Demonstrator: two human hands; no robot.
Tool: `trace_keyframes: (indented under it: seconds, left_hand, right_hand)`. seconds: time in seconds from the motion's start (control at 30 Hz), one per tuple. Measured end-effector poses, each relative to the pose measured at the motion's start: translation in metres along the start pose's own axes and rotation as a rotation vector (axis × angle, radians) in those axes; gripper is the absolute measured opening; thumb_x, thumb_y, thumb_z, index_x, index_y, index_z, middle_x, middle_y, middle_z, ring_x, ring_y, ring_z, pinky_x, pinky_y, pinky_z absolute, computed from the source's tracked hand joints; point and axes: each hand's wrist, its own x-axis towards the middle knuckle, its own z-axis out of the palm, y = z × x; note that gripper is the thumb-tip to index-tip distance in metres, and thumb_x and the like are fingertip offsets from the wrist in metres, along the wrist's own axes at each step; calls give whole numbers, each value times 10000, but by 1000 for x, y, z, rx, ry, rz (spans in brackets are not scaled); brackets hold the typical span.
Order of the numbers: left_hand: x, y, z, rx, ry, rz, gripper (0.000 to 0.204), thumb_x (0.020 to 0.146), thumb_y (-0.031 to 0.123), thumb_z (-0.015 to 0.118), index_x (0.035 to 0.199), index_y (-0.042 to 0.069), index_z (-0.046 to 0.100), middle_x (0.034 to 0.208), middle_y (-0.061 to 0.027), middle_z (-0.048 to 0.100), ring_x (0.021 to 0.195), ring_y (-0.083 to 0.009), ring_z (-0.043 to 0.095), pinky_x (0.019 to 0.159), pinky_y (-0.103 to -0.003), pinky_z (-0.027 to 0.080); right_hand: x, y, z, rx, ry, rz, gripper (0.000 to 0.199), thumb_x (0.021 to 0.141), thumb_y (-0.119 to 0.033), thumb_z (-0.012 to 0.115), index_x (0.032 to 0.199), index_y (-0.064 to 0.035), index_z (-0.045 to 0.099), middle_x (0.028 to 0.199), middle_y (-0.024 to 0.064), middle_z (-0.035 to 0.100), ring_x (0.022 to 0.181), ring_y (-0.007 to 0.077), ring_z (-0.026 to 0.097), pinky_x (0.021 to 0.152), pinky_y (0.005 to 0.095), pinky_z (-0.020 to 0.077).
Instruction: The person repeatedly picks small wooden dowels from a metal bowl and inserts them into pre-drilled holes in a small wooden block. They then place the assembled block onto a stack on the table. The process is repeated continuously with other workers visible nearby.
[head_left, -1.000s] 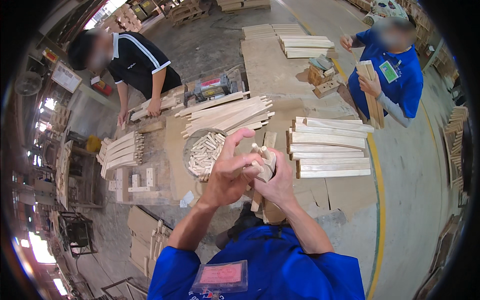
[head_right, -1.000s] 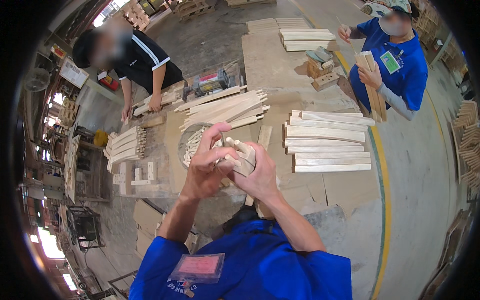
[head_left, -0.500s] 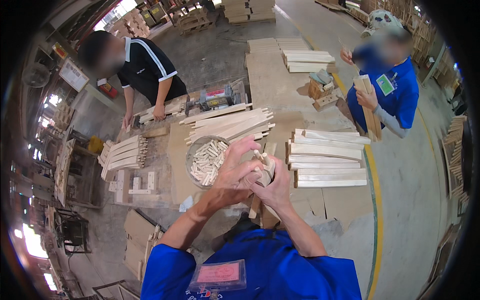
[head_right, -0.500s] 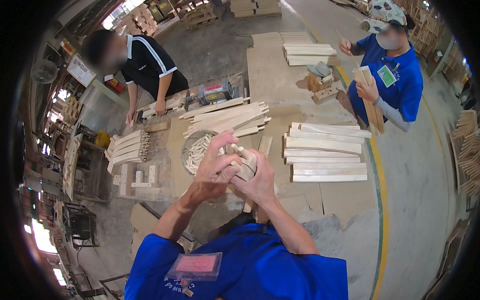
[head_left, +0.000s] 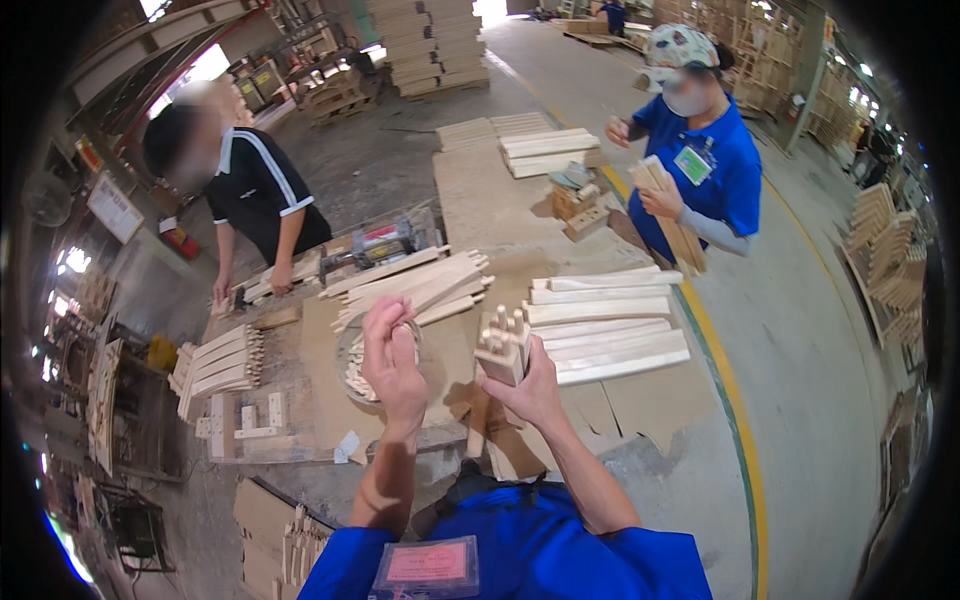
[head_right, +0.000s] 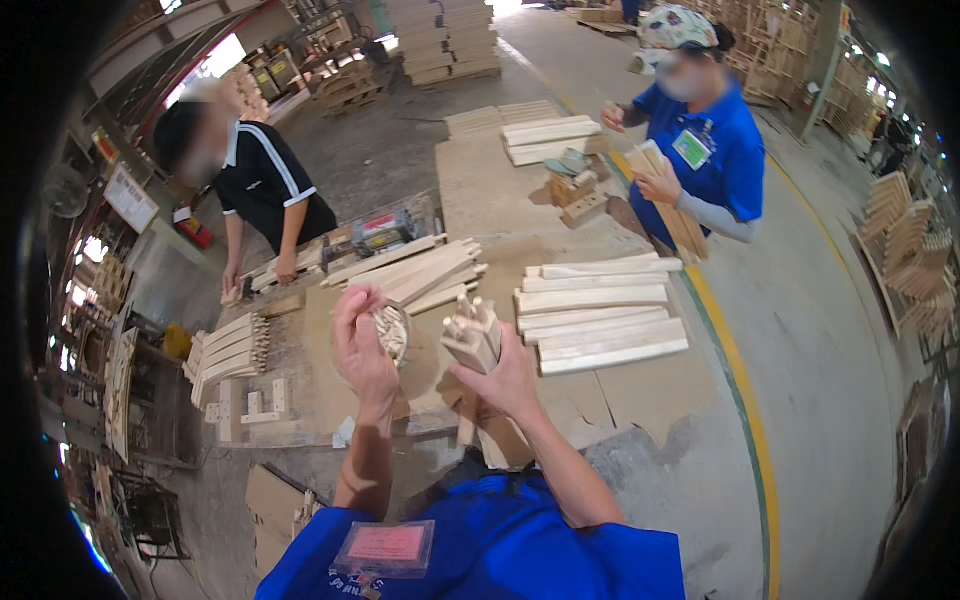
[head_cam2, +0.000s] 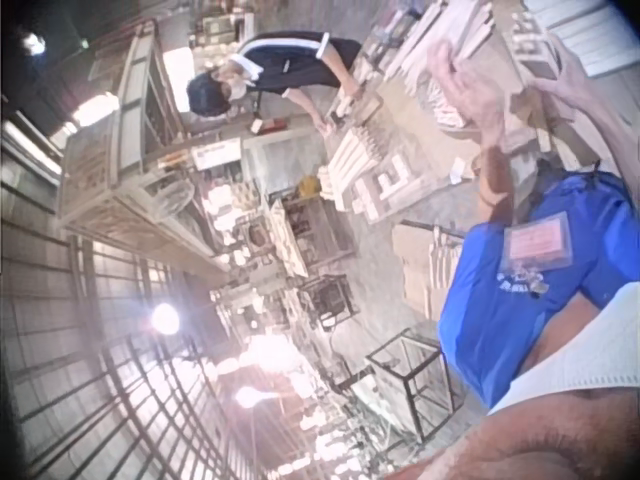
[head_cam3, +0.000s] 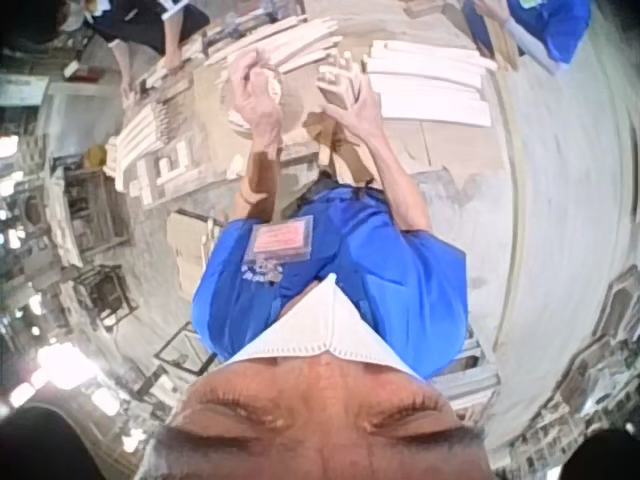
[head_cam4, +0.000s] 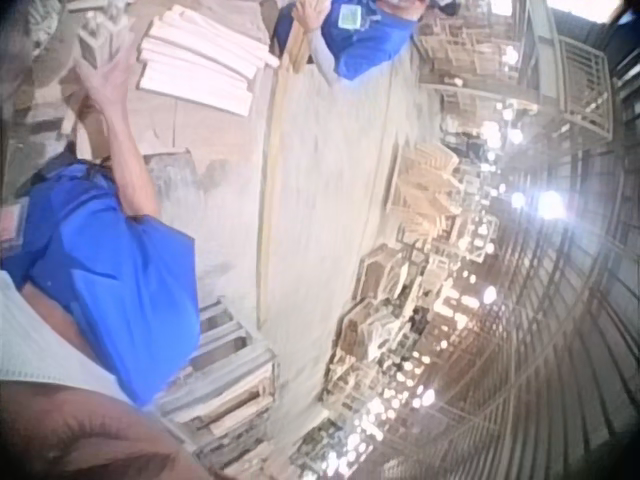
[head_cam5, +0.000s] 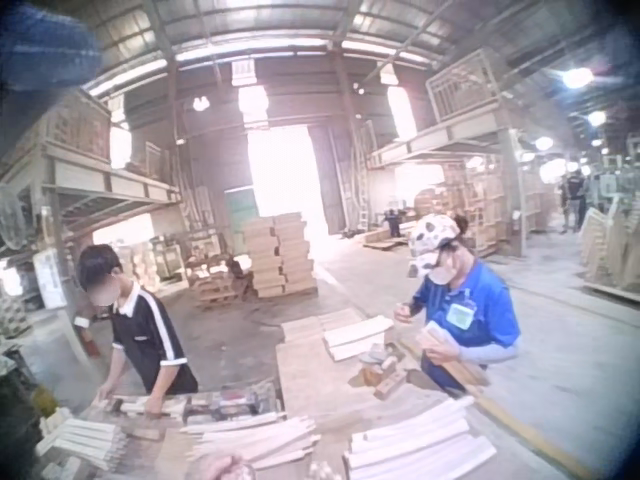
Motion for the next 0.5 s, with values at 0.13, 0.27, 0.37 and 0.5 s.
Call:
trace_keyframes:
  seconds: [0.13, 0.27, 0.37, 0.5]
  left_hand:
    - [-96, -113, -42, 878, -407, -412, 482, 864, 302, 756, 1200, -10, 608, 1249, -272, 583, 1148, -404, 588, 957, -472, 498]
    - [-176, -134, -35, 1082, -770, -569, 639, 769, 373, 820, 1192, -34, 567, 1143, -268, 620, 1136, -445, 579, 951, -510, 488]
    - [-169, -138, -41, 995, -704, -652, 607, 743, 249, 812, 1215, -23, 543, 1015, -242, 643, 946, -432, 632, 829, -506, 527]
    - [-148, -115, -41, 545, -468, -1199, 558, 748, 106, 780, 1232, 14, 518, 868, -149, 632, 635, -273, 644, 552, -395, 540]
  right_hand:
    - [-8, -5, -24, 218, 25, 31, 629, 654, -107, 837, 1208, -33, 550, 1077, 70, 639, 1005, 168, 636, 888, 331, 521]
    - [-23, -23, -89, 440, 82, 78, 638, 620, -88, 828, 1205, -49, 577, 1117, 54, 599, 1024, 182, 623, 887, 349, 539]
    - [-27, -33, -123, 418, 88, 81, 715, 600, -133, 880, 1235, -34, 566, 1090, 67, 617, 1001, 181, 636, 851, 337, 551]
    - [-33, -29, -159, 237, 67, 98, 782, 619, -194, 921, 1281, -17, 546, 1097, 69, 650, 1025, 172, 637, 875, 319, 531]
